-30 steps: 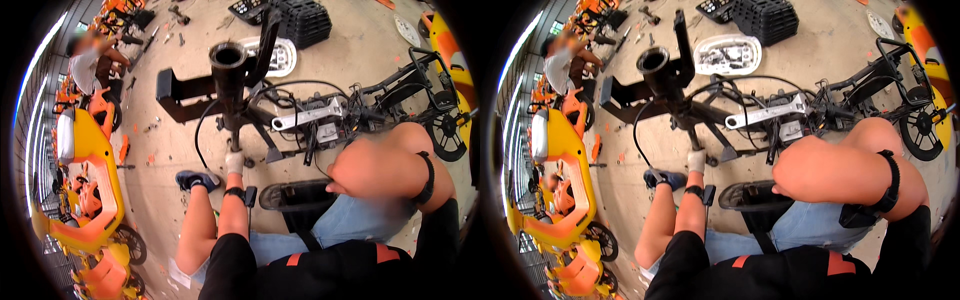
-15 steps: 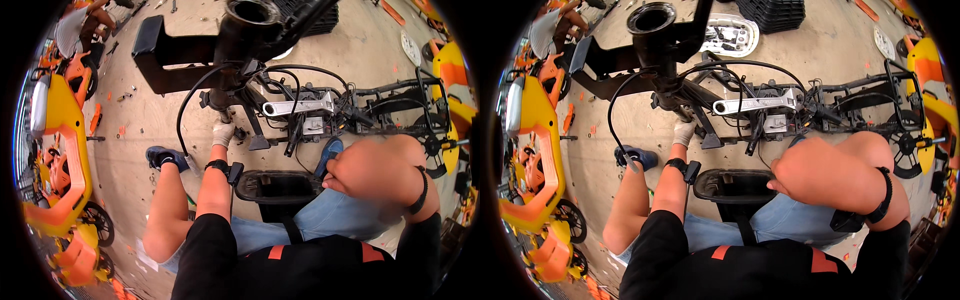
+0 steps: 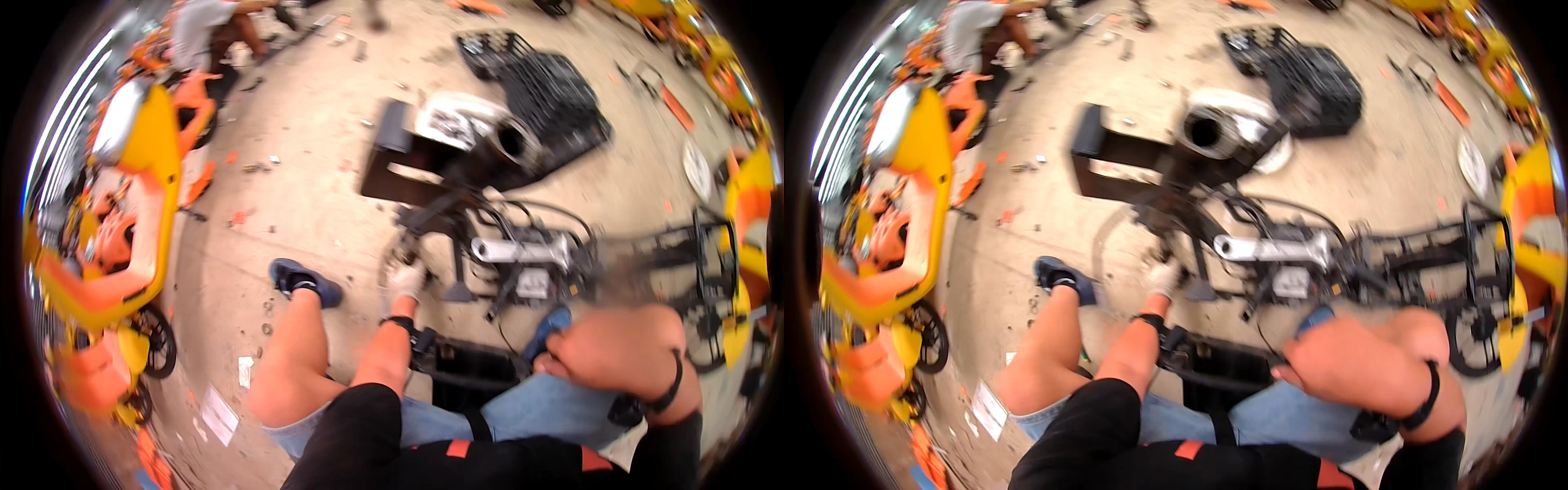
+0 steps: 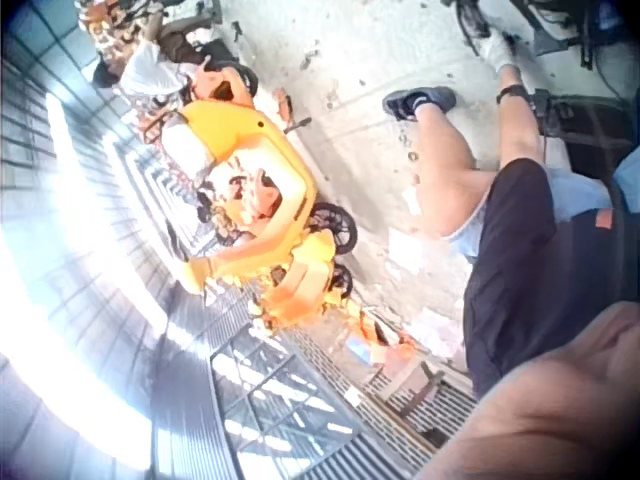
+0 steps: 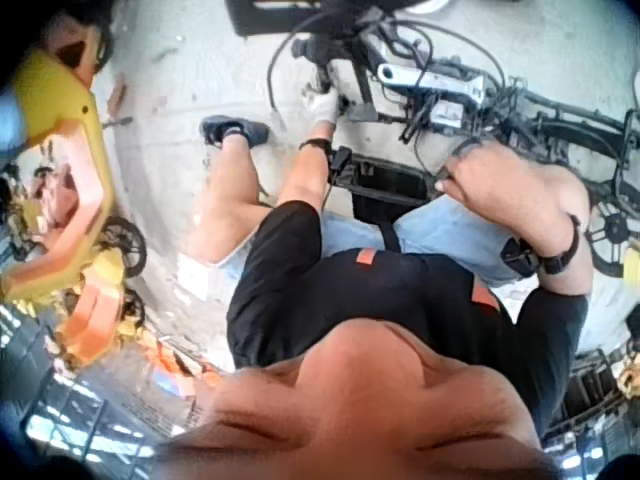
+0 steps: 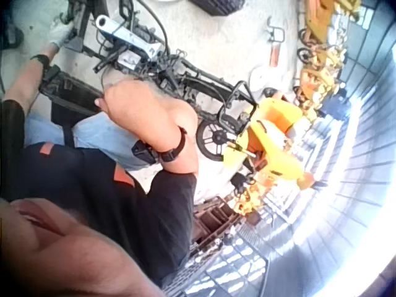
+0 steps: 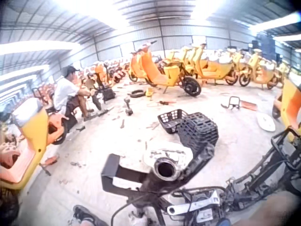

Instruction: The person sits on the floor of a workshop and assembles the front fork and handlebar assembly of a yellow electric scooter. They use a wrench to tighten bolts and manipulate wires and cables to secure the components together.

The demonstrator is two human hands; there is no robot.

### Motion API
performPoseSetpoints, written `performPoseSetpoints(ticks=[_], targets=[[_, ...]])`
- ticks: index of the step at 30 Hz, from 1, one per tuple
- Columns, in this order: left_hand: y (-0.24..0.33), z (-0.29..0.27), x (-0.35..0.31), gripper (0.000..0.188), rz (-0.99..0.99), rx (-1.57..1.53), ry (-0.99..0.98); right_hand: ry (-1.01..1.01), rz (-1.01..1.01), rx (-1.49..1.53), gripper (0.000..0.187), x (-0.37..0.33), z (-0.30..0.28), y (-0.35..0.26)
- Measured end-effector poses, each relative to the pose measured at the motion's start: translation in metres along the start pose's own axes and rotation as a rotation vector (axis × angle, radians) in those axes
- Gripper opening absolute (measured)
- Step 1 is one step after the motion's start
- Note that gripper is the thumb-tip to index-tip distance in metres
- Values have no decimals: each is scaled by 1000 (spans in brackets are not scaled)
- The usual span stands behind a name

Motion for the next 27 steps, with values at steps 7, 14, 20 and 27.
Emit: performPoseSetpoints(ticks=[7, 14, 20, 27], targets=[[-6, 25, 0, 87, -69, 18, -73, 2, 38, -49, 44, 2, 21, -3], [-7, 47, -1, 62, -161, -229, -84, -30, 62, -8, 46, 9, 26, 0], [-8, 71, 3, 45, -36, -535, 60, -54, 172, 41, 48, 9, 33, 22], [-41, 50, 16, 52, 11, -465, 20, -32, 93, 15, 47, 17, 24, 13]])
Point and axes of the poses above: each hand's wrist, its own x-axis towards the middle knuckle, its own z-axis out of the palm, y = z × x, the point moved 2 cm from there along x, towards the middle knuckle, and after that the axes turned 13 degrees about z, right-handed, at the moved point
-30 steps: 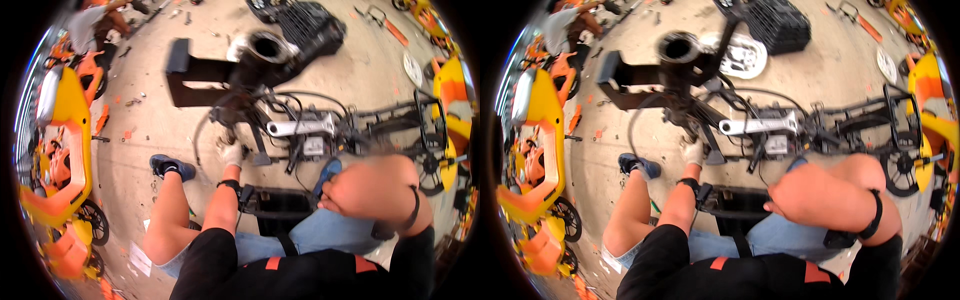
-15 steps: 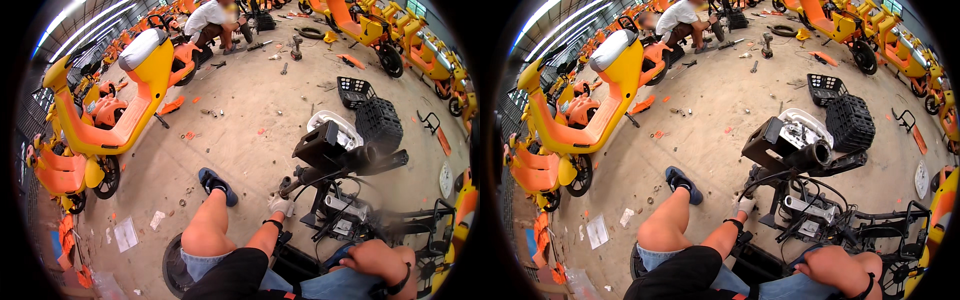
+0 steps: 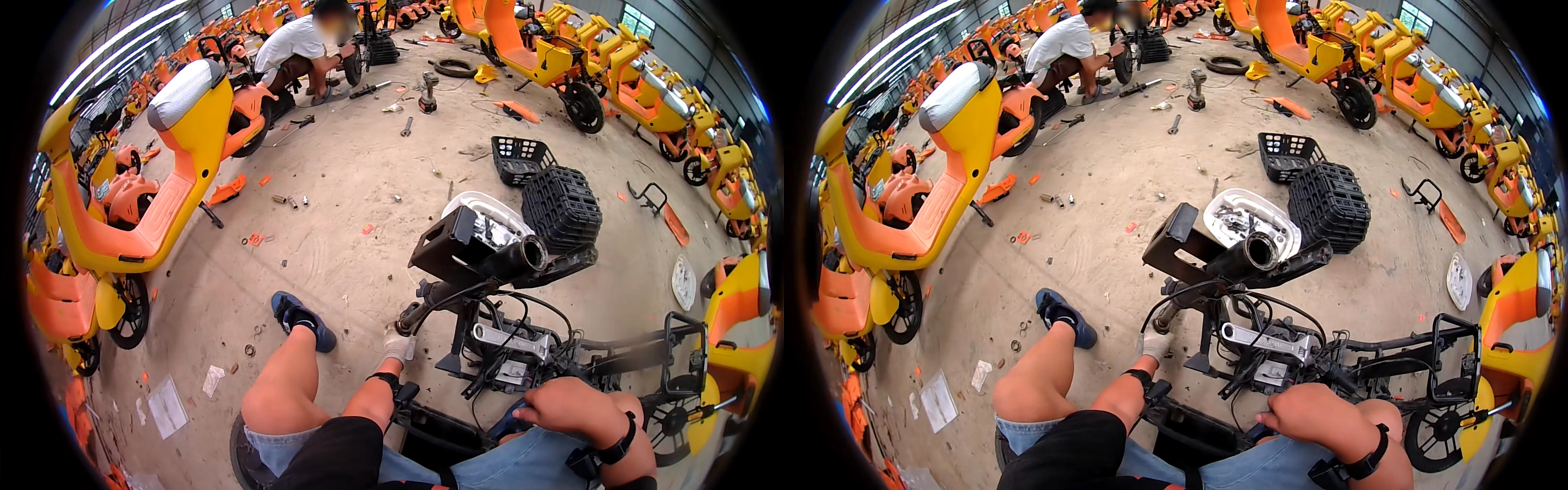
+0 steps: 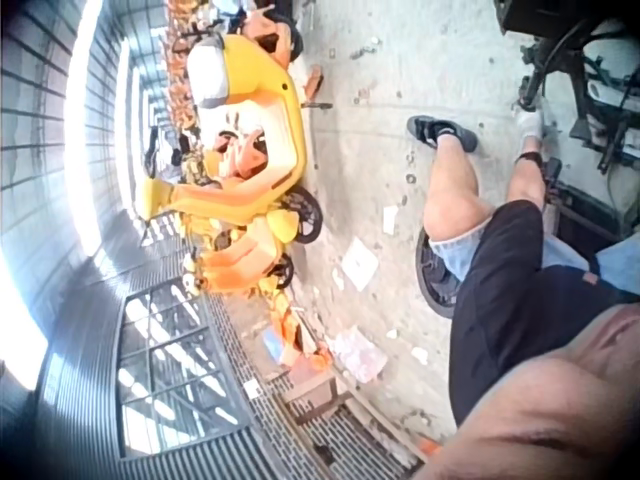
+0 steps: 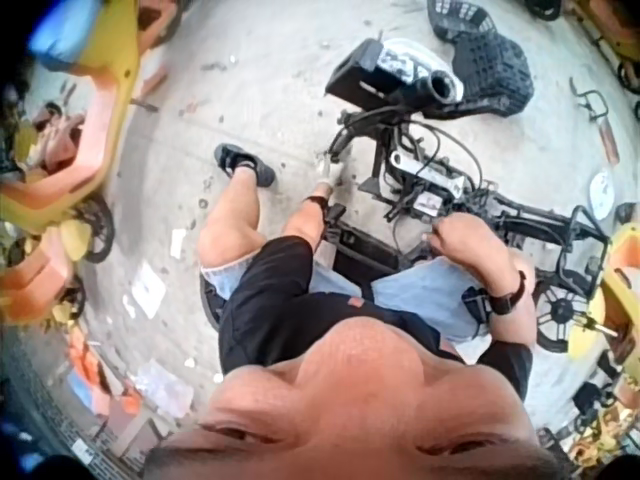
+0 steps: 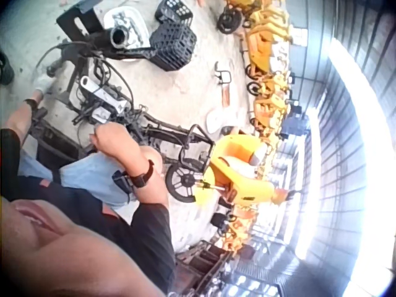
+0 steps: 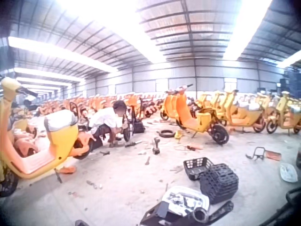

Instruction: The person sits on the floor of a workshop and assembles the front fork and handlebar assembly of a yellow electric scooter. They use a wrench to tighten bolts and manipulate wires and cables to secure the components together.

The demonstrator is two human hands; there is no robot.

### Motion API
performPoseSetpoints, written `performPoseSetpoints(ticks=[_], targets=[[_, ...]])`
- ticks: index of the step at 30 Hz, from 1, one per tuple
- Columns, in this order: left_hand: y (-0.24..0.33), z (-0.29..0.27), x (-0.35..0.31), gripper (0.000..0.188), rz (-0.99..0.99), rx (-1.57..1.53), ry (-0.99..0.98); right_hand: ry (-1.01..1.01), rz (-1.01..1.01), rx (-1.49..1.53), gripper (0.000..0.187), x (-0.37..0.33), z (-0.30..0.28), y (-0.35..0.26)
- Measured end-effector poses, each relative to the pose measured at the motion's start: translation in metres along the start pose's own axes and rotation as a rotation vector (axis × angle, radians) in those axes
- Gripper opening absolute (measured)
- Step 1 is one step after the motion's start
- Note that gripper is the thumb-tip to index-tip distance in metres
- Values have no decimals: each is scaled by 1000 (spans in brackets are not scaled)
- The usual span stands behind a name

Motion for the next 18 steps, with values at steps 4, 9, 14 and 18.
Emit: performPoseSetpoints(ticks=[4, 9, 14, 18], targets=[[89, -14, -17, 56, 7, 155, -63, 22, 24, 8, 45, -5, 0, 6], [52, -14, 1, 58, 126, 205, 109, 64, -9, 15, 44, 1, -4, -6], [120, -34, 6, 46, 127, 116, 55, 34, 98, 59, 43, -8, 1, -1], [127, -44, 12, 43, 161, -112, 74, 5, 88, -6, 41, -6, 1, -5]])
Point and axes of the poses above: each hand's wrist, its own x-axis towards the middle knuckle, its own z-axis out of the palm, y = z × x, the point moved 2 cm from there along x, towards the middle knuckle, and after that the axes turned 13 degrees about z, right-handed, at the moved point
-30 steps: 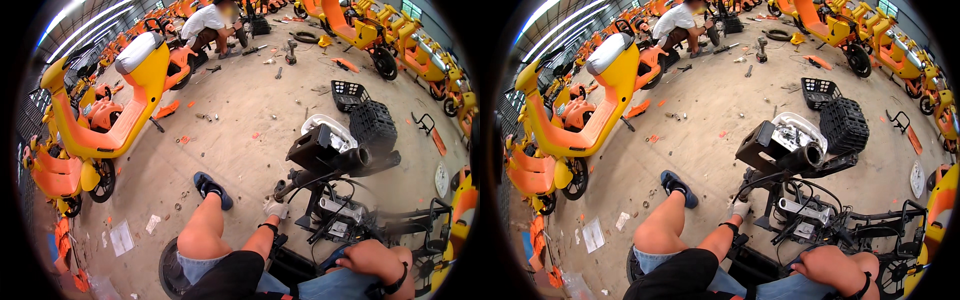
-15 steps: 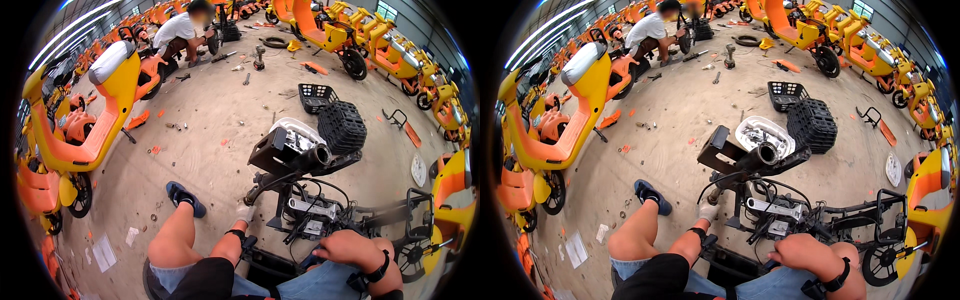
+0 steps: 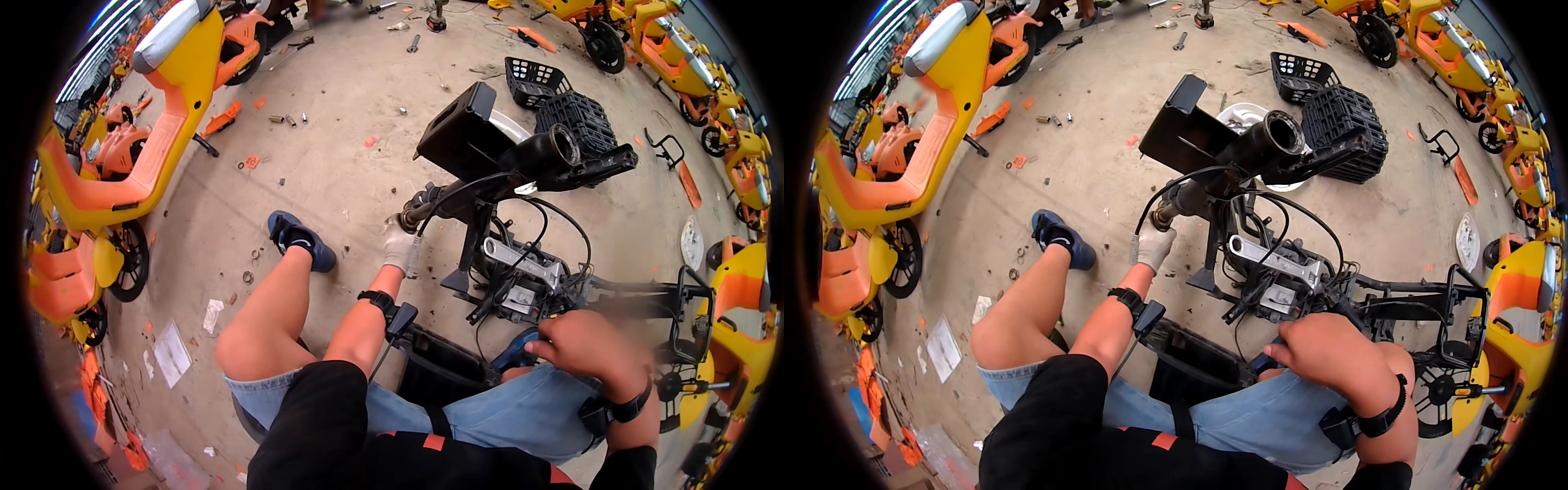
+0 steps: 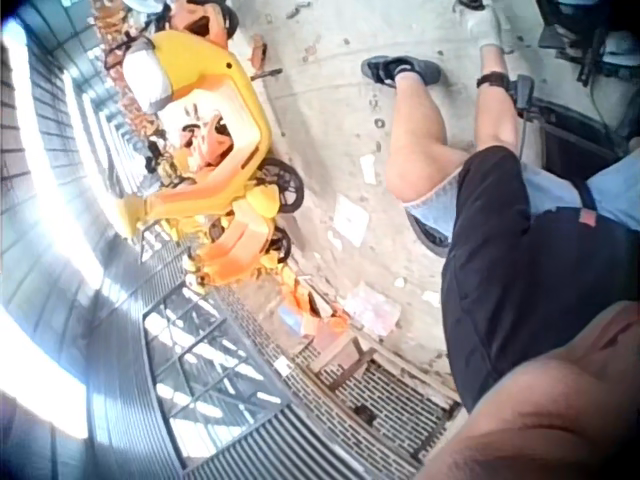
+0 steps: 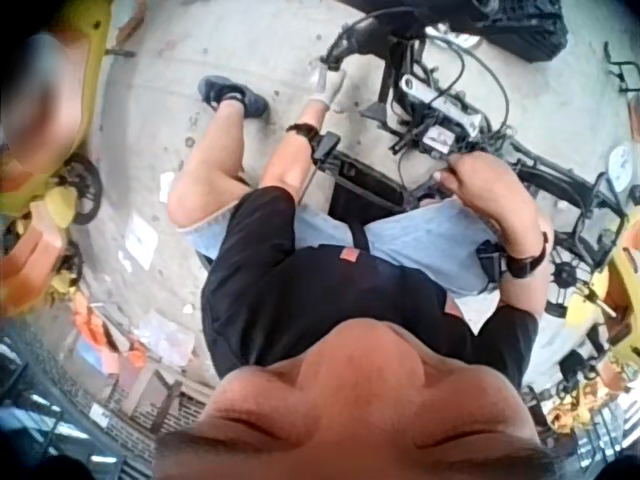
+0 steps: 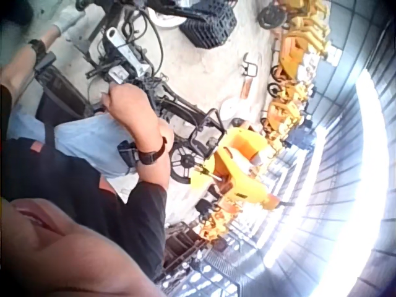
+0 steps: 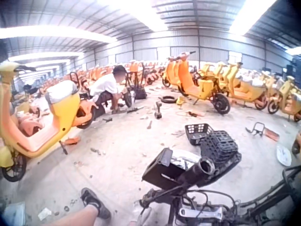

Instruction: The person sits on the floor of a workshop and assembles the front fork and handlebar assembly of a yellow electric scooter. They use a wrench to tighten bolts and manipulate wires and cables to secure the components together.

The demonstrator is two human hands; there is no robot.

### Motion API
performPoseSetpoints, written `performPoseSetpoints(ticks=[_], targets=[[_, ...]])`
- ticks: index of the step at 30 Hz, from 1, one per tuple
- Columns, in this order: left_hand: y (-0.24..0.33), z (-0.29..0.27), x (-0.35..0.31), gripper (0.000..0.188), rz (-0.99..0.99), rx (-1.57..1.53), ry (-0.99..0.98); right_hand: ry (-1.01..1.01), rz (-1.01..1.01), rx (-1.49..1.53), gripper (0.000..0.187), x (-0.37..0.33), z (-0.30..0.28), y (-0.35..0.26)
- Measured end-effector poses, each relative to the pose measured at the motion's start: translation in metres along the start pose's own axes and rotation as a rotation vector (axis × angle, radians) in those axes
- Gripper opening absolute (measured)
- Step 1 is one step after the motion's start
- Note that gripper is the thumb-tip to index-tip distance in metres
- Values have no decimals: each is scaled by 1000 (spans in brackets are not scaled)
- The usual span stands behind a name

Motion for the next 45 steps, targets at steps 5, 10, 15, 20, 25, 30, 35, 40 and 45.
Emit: performPoseSetpoints(ticks=[5, 10, 15, 20, 25, 30, 35, 40, 45], targets=[[19, -11, 9, 42, 48, 110, -34, 60, -87, 23, 40, -7, -9, -8], [58, -18, 13, 51, 23, 253, -154, 63, -119, -7, 40, -14, -15, -16], [128, -42, 0, 43, -22, 156, -166, 65, -92, 27, 37, -17, -9, -17], [123, -46, -2, 36, 49, 249, -128, 20, -39, -25, 38, -19, -11, -29], [107, -39, -1, 36, 71, 152, -117, 19, -59, -33, 38, -11, -9, -39], [117, -26, -9, 35, 21, 159, 8, -17, -38, -25, 39, -4, -9, -41], [88, -13, -11, 34, -44, 54, 8, 13, -77, -33, 37, 3, -7, -45], [72, -19, -13, 32, -108, 37, -46, 3, -57, -33, 37, 8, 0, -41], [124, -37, -8, 37, -17, 102, -25, -23, -53, -26, 37, 6, -5, -43]])
Point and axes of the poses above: each hand's wrist, its own x-axis towards the middle knuckle, its own z-axis out of the palm, y = z × x, the point moved 2 cm from there along x, towards the middle knuckle, and after that the axes turned 13 degrees about z, right-handed, at the moved point
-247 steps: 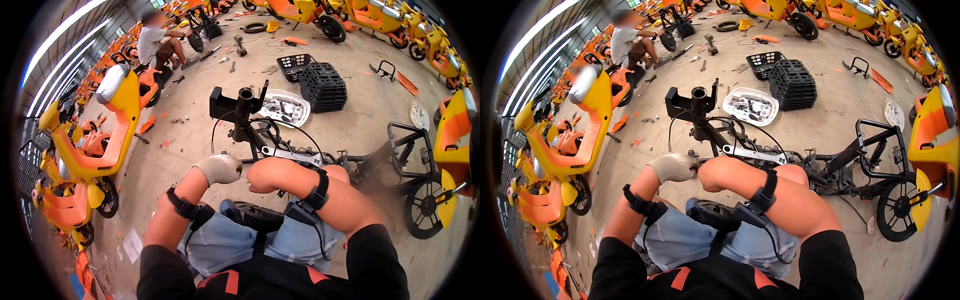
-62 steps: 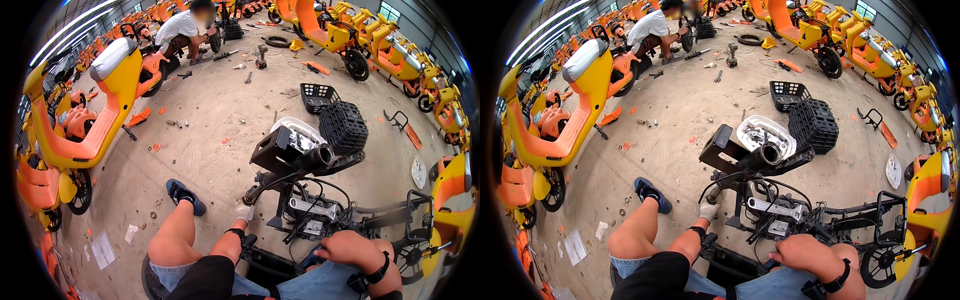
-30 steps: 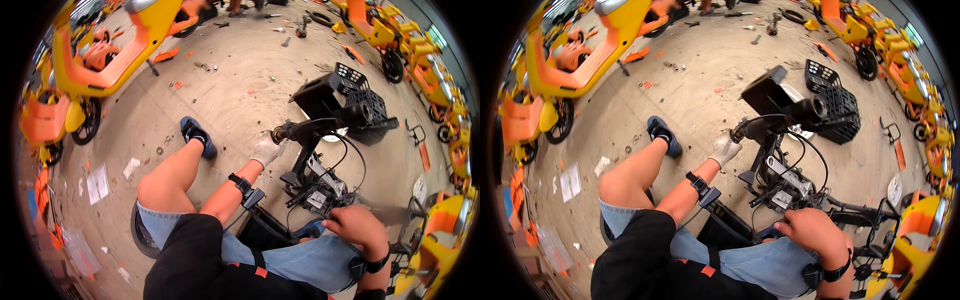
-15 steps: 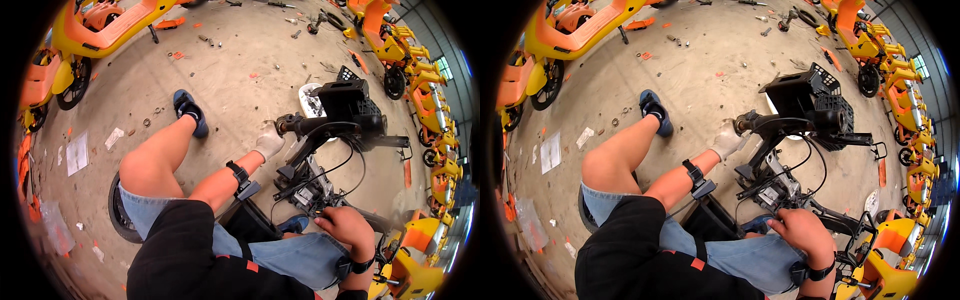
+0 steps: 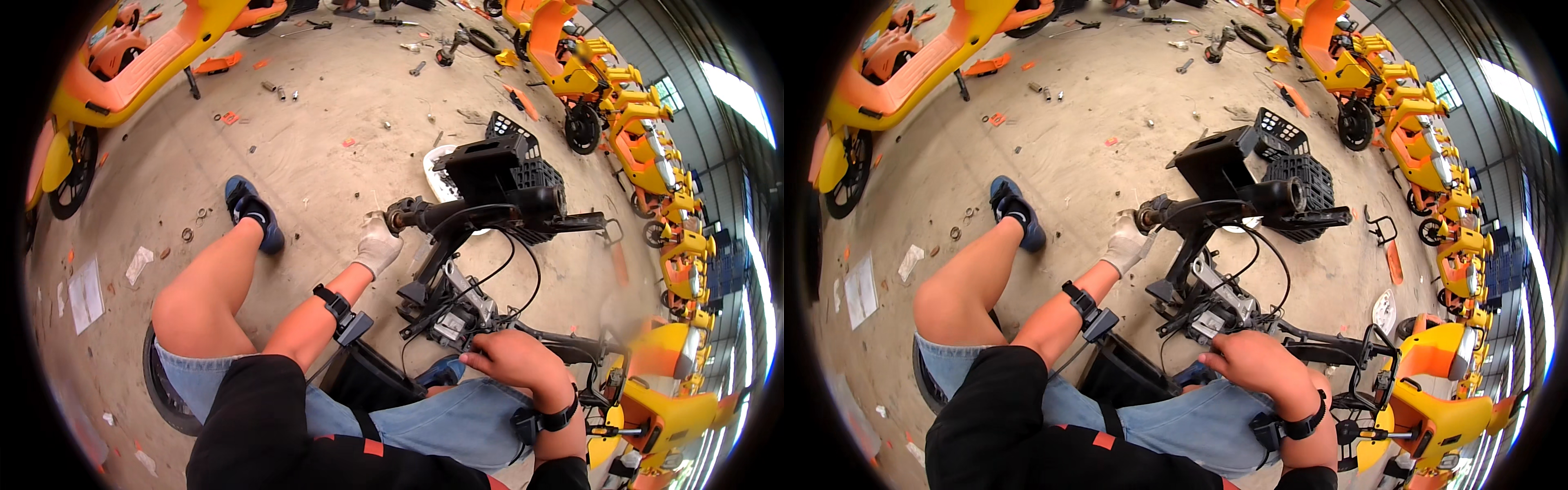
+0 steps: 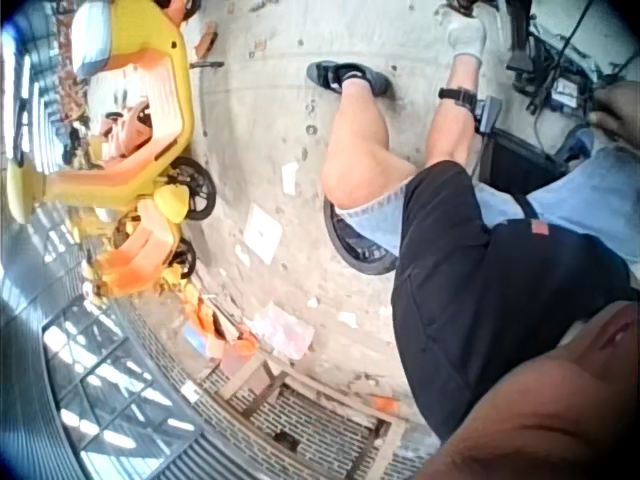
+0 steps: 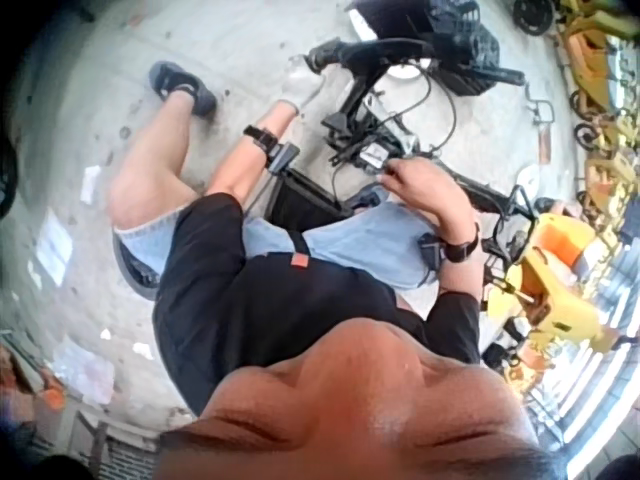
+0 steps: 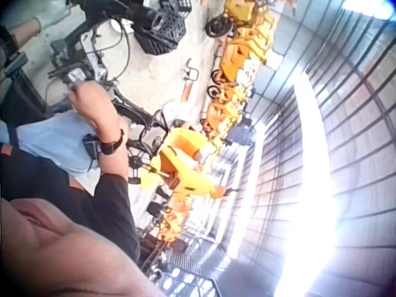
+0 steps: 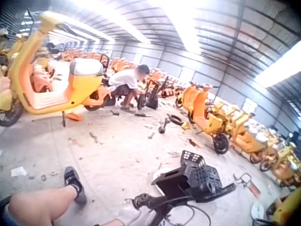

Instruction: The person sits on the floor of a workshop and assembles the front fork and handlebar assembly of a yellow electric scooter. They use a wrench to tighten bolts and manipulate wires and cables to secure the components together.

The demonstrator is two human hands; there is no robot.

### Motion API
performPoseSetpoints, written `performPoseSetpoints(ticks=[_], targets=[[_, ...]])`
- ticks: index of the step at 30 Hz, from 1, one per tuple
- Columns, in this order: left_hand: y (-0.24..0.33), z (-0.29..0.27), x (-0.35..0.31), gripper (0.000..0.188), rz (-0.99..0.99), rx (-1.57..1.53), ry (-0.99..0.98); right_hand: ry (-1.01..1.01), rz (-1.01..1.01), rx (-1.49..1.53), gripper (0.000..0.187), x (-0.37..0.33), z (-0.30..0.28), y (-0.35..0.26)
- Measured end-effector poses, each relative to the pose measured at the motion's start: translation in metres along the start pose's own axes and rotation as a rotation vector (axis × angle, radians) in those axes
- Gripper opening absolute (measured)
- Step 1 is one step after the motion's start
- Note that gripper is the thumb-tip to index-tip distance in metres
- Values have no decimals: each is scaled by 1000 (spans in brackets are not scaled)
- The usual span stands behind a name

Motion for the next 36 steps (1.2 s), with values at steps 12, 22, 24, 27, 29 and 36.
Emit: performPoseSetpoints(ticks=[12, 22, 24, 27, 29, 36], targets=[[58, -5, 6, 35, 278, -47, -107, 6, -45, -10, 33, -4, 3, 14], [106, -27, -1, 40, 281, -65, -163, 59, -92, 23, 30, -3, 9, 30], [114, -35, -4, 36, 163, -120, -218, 118, -101, 27, 31, 0, 10, 33], [99, -24, 1, 36, 41, -278, -289, 54, -75, 1, 34, 4, 12, 34], [79, -21, 7, 30, 23, -300, -281, 58, -133, 29, 35, 2, 10, 32], [96, -23, 5, 38, -56, -530, -466, 172, -212, 116, 16, 9, 22, 40]])
Point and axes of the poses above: each hand's wrist, its own x-axis towards the middle knuckle, its own z-axis out of the palm, y = z × x, the point moved 2 cm from there along x, towards the middle knuckle, and after that the axes turned 13 degrees about z, right-handed, at the moved point
